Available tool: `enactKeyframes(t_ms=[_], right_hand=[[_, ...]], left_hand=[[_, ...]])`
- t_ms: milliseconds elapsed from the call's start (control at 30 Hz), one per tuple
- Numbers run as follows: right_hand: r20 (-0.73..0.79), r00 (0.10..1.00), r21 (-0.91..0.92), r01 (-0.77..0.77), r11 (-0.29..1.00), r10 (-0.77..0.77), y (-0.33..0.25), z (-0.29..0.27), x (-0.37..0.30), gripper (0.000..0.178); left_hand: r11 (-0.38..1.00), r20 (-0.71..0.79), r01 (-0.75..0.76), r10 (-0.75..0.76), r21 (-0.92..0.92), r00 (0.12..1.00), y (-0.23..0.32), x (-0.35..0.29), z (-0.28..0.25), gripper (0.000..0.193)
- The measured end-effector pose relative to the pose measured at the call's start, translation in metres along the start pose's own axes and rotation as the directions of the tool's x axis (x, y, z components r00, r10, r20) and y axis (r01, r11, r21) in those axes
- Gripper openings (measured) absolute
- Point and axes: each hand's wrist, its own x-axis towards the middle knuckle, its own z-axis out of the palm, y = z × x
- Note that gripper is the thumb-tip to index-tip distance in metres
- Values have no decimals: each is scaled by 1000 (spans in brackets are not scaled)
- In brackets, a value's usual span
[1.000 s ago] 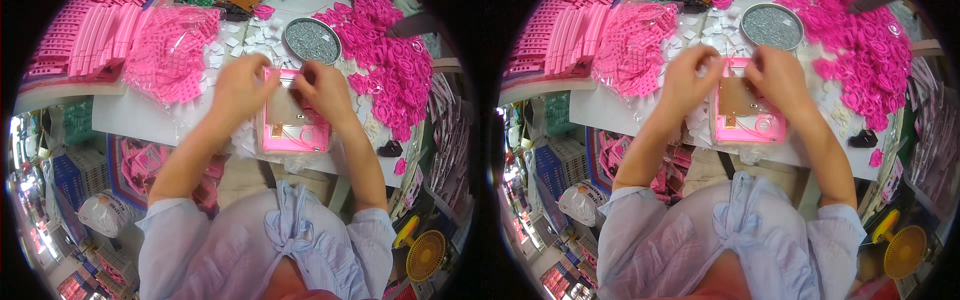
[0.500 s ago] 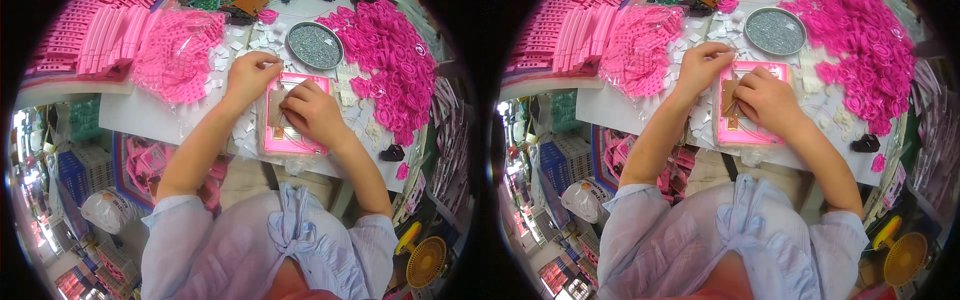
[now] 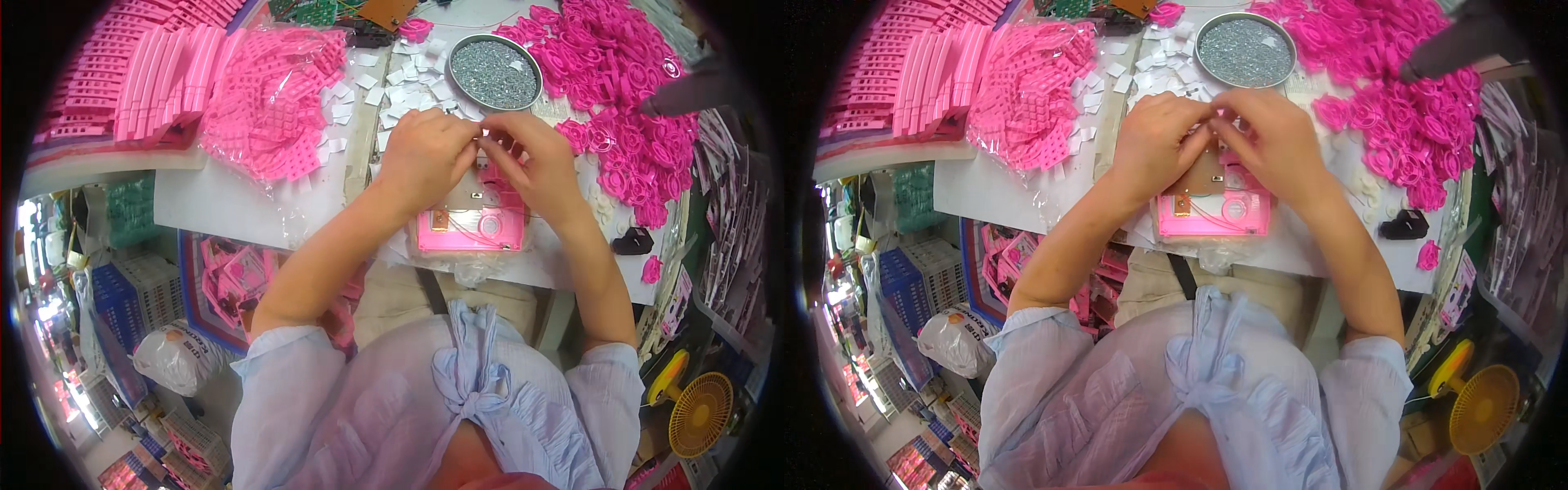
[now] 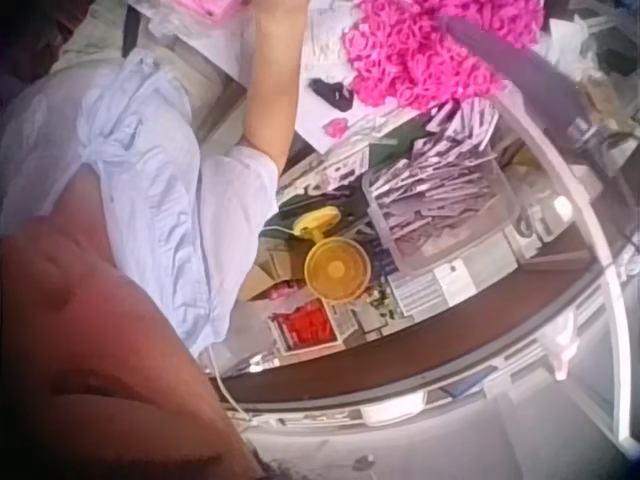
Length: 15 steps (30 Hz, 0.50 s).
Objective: Assembling a pink toy calculator by installing electronic components and plastic parts.
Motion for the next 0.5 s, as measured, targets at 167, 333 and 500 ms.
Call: enactKeyframes(t_ms=[167,333,500], right_hand=[[62,974,-90,222,971,-217,18,-2,-1,21],[123,978,-391,203,898,-167,11,1,-2,20],[297,946,-589,287,755,-128,3,14,4,19]], left_hand=[[847,235,420,-358,-325,904,-3,2,-17,26],[684,239,551,-503,-478,831,-9,1,-15,24],[835,134,437,-417,-336,899,-8,-1,-10,14]])
